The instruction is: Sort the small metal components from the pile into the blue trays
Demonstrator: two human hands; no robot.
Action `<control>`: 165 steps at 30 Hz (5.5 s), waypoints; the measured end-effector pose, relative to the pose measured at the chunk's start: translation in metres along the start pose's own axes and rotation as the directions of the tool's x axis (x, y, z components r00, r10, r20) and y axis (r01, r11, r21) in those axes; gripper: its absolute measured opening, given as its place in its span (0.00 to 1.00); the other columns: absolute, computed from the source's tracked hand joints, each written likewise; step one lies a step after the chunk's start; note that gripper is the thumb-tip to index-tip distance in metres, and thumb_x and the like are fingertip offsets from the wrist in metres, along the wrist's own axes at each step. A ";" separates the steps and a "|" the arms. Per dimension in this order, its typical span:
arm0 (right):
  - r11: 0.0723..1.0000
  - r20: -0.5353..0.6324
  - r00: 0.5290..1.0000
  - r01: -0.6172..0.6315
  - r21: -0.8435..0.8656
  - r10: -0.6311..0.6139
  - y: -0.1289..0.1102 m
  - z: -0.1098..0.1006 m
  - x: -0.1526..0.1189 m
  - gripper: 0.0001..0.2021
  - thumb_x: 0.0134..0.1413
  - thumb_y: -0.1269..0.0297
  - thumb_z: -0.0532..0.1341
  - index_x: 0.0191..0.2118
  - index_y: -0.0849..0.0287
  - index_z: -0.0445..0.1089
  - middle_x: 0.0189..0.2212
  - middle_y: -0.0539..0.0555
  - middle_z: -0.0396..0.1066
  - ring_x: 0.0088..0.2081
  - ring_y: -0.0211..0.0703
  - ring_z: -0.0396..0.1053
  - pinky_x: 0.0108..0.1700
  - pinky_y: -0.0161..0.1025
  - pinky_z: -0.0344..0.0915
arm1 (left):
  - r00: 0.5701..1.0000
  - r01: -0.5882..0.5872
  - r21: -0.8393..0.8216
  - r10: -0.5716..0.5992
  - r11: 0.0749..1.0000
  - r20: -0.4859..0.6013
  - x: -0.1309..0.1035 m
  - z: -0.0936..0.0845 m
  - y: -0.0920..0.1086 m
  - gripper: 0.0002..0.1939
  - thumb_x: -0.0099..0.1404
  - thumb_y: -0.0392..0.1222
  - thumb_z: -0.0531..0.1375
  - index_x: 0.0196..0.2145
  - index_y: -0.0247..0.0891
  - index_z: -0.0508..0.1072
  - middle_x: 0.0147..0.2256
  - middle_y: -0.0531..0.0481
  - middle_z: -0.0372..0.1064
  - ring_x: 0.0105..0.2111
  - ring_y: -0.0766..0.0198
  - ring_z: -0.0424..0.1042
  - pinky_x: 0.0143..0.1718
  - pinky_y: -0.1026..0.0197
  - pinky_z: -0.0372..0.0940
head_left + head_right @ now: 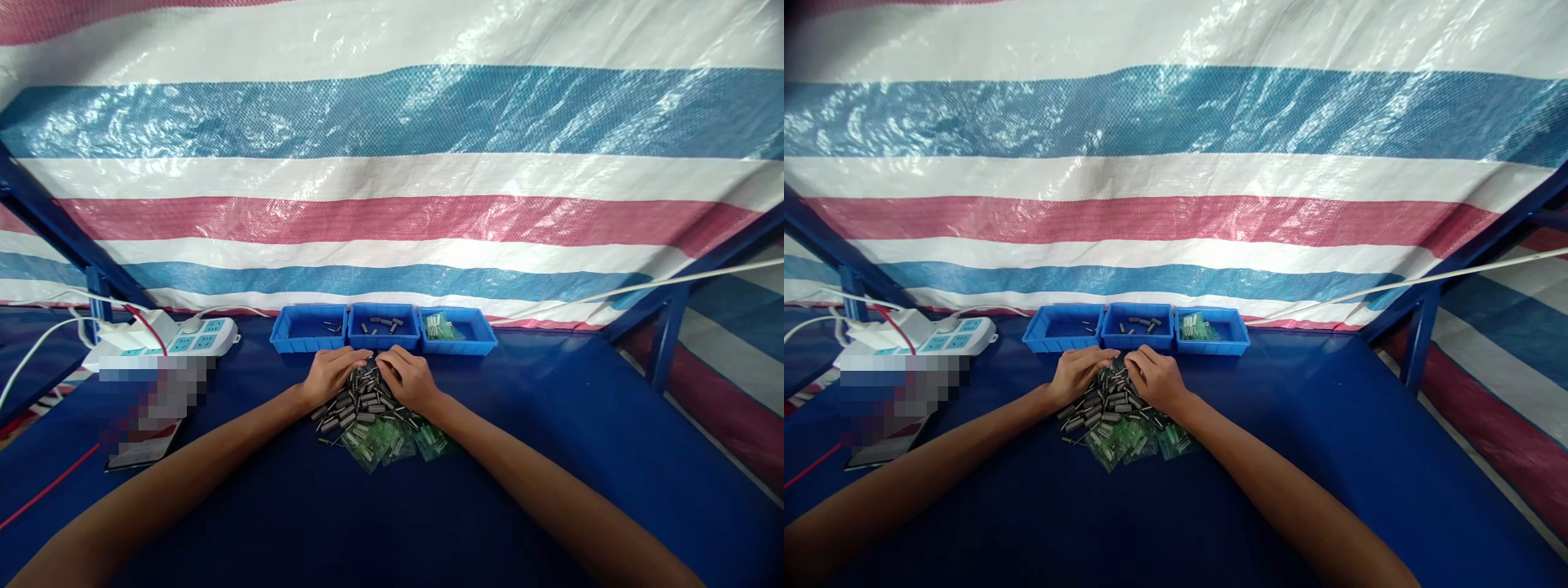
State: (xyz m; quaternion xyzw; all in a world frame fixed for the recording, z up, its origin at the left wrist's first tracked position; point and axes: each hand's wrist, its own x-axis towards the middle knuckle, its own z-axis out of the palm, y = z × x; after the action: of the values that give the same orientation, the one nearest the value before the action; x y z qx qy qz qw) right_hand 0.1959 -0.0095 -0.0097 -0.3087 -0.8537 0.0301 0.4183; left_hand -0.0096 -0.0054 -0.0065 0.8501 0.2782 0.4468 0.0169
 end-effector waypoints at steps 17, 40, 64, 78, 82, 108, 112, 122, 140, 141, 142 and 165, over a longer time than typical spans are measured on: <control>0.998 -0.011 0.999 0.047 0.046 -0.047 -0.002 -0.002 0.000 0.13 0.65 0.66 0.48 0.33 0.61 0.66 0.28 0.55 0.66 0.29 0.38 0.64 0.31 0.34 0.60 | 0.991 0.127 -0.002 -0.126 0.992 0.045 0.000 0.002 0.000 0.08 0.66 0.42 0.57 0.40 0.36 0.71 0.31 0.51 0.72 0.27 0.70 0.71 0.30 0.69 0.64; 0.991 0.060 0.991 0.126 -0.038 -0.123 0.000 0.001 -0.001 0.14 0.65 0.67 0.48 0.28 0.60 0.64 0.24 0.51 0.61 0.24 0.36 0.59 0.27 0.34 0.54 | 0.993 0.080 -0.017 -0.078 0.997 0.085 0.004 -0.004 0.005 0.18 0.67 0.42 0.55 0.53 0.37 0.67 0.44 0.42 0.72 0.44 0.60 0.73 0.40 0.62 0.70; 0.995 0.031 0.996 0.080 -0.061 -0.078 0.003 0.004 -0.003 0.15 0.63 0.67 0.51 0.25 0.61 0.64 0.21 0.49 0.59 0.23 0.34 0.57 0.26 0.34 0.51 | 0.999 0.044 0.010 -0.044 0.999 -0.002 0.005 -0.002 0.007 0.11 0.65 0.37 0.57 0.46 0.37 0.73 0.40 0.46 0.75 0.39 0.64 0.75 0.37 0.66 0.71; 0.999 0.000 0.999 0.048 -0.027 -0.048 0.002 0.003 -0.002 0.16 0.62 0.68 0.52 0.23 0.60 0.62 0.20 0.49 0.58 0.22 0.34 0.55 0.25 0.35 0.50 | 0.986 0.149 0.016 -0.150 0.989 0.073 0.002 -0.002 0.005 0.14 0.70 0.37 0.49 0.51 0.38 0.66 0.32 0.48 0.69 0.31 0.67 0.69 0.31 0.67 0.64; 1.000 -0.027 1.000 0.004 0.013 -0.004 0.001 0.001 -0.001 0.11 0.63 0.67 0.51 0.33 0.62 0.68 0.24 0.52 0.63 0.24 0.35 0.59 0.27 0.34 0.55 | 0.980 0.144 0.068 -0.152 0.987 0.130 0.000 -0.001 0.004 0.17 0.72 0.38 0.46 0.56 0.39 0.62 0.31 0.49 0.69 0.28 0.68 0.68 0.28 0.68 0.62; 0.991 0.021 0.993 0.114 0.073 -0.116 0.000 0.000 -0.001 0.09 0.63 0.67 0.52 0.37 0.61 0.68 0.31 0.56 0.68 0.31 0.38 0.66 0.30 0.35 0.60 | 0.970 0.186 0.081 -0.197 0.979 0.143 -0.007 0.007 -0.004 0.12 0.71 0.44 0.46 0.46 0.37 0.63 0.31 0.50 0.73 0.27 0.67 0.73 0.29 0.67 0.64; 0.997 0.001 0.998 0.062 0.040 -0.062 0.001 0.001 -0.002 0.12 0.64 0.67 0.51 0.31 0.61 0.66 0.25 0.52 0.64 0.27 0.37 0.62 0.29 0.35 0.56 | 0.972 0.188 0.059 -0.195 0.980 0.131 -0.005 0.005 -0.001 0.12 0.70 0.45 0.50 0.47 0.37 0.63 0.26 0.54 0.70 0.22 0.69 0.69 0.26 0.67 0.63; 0.999 -0.003 0.999 0.049 0.014 -0.049 0.000 0.000 0.000 0.16 0.65 0.67 0.49 0.24 0.59 0.60 0.21 0.49 0.57 0.23 0.35 0.55 0.26 0.35 0.51 | 0.989 0.097 -0.002 -0.096 0.995 0.115 0.005 0.002 0.004 0.10 0.69 0.43 0.53 0.35 0.36 0.71 0.31 0.48 0.71 0.31 0.67 0.71 0.31 0.68 0.63; 0.995 0.066 0.994 0.092 -0.028 -0.090 0.003 0.004 -0.003 0.17 0.64 0.65 0.51 0.24 0.61 0.65 0.21 0.50 0.60 0.22 0.34 0.57 0.26 0.34 0.51 | 0.997 0.043 -0.019 -0.041 0.999 0.063 0.003 0.001 0.004 0.07 0.68 0.40 0.55 0.37 0.36 0.71 0.32 0.48 0.73 0.34 0.67 0.72 0.32 0.68 0.65; 0.996 0.061 0.995 0.084 -0.028 -0.082 0.004 0.004 -0.003 0.16 0.64 0.65 0.51 0.25 0.61 0.66 0.21 0.50 0.60 0.22 0.34 0.57 0.26 0.34 0.51 | 0.998 0.034 -0.018 -0.033 0.999 0.051 0.003 0.001 0.005 0.07 0.67 0.40 0.55 0.38 0.36 0.71 0.33 0.48 0.73 0.34 0.66 0.73 0.32 0.68 0.65; 0.997 0.056 0.996 0.076 -0.029 -0.074 0.004 0.004 -0.003 0.16 0.64 0.65 0.51 0.25 0.61 0.66 0.21 0.50 0.60 0.22 0.34 0.57 0.26 0.34 0.51 | 0.999 0.027 -0.021 -0.026 0.999 0.040 0.003 0.001 0.005 0.07 0.67 0.40 0.55 0.38 0.36 0.71 0.33 0.47 0.73 0.35 0.66 0.73 0.32 0.68 0.66; 0.999 0.018 0.999 0.037 -0.033 -0.037 0.001 0.003 0.000 0.17 0.64 0.66 0.50 0.24 0.60 0.64 0.20 0.50 0.60 0.21 0.34 0.57 0.25 0.33 0.52 | 0.860 0.353 0.620 -0.504 0.700 0.080 0.053 -0.059 -0.032 0.16 0.65 0.53 0.53 0.41 0.39 0.71 0.21 0.53 0.67 0.22 0.65 0.66 0.24 0.66 0.51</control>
State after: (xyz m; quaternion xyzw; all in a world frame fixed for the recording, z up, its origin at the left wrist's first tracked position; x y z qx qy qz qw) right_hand 0.1945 -0.0083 -0.0121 -0.2995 -0.8634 0.0107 0.4059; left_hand -0.0459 0.0340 0.0596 0.7717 0.5891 0.2143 -0.1075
